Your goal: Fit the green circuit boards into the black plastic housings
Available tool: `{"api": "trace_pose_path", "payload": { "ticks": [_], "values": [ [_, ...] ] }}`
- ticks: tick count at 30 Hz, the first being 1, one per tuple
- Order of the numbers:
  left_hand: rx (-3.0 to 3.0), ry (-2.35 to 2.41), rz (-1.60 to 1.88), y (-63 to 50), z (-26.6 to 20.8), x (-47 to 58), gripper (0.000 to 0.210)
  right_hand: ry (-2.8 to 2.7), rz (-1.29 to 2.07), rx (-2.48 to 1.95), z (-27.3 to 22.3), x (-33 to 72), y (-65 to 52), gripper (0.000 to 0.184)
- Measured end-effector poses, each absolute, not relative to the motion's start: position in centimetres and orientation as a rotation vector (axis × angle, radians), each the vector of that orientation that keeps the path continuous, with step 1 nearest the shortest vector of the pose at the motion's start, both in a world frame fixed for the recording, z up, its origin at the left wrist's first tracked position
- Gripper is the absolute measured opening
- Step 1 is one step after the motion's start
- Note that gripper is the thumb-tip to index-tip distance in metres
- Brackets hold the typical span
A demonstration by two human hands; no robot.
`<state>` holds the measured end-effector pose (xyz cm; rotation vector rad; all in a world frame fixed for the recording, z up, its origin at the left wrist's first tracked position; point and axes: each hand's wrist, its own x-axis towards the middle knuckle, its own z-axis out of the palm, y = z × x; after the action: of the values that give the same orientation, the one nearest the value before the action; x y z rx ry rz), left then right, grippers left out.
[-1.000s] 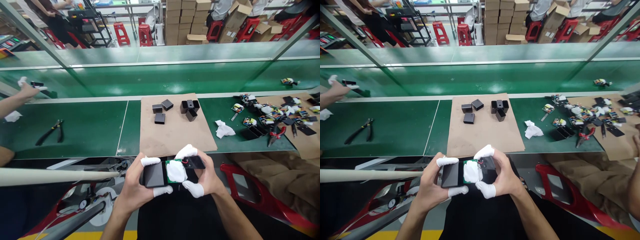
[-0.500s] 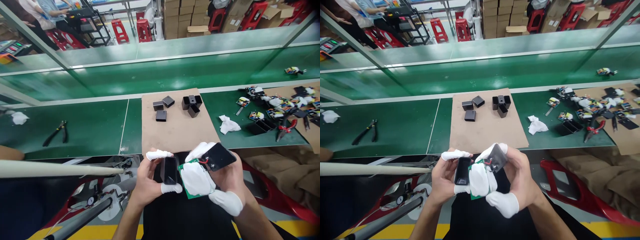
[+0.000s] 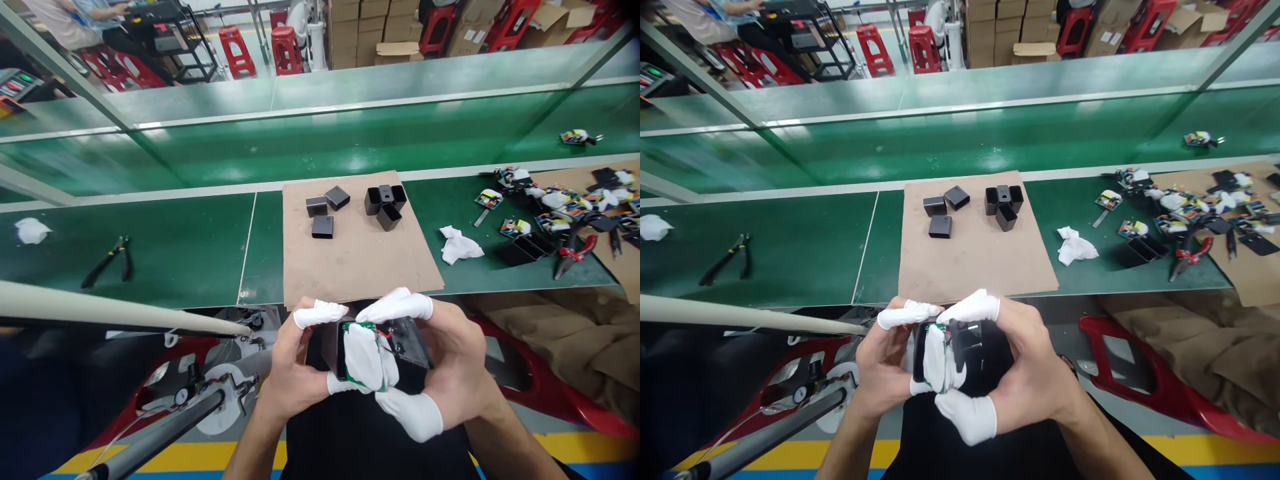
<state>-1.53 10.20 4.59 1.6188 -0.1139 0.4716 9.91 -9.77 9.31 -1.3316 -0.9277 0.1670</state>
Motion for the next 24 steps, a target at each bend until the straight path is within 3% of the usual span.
{"api": "trace_pose_path", "payload": {
  "ticks": [24],
  "values": [
    [1.711,-0.096,0.490,10.3,4.8,-1.7,0.075,-1.056,0.127,-1.479,10.2,9.4,-9.6,0.072]
  ]
}}
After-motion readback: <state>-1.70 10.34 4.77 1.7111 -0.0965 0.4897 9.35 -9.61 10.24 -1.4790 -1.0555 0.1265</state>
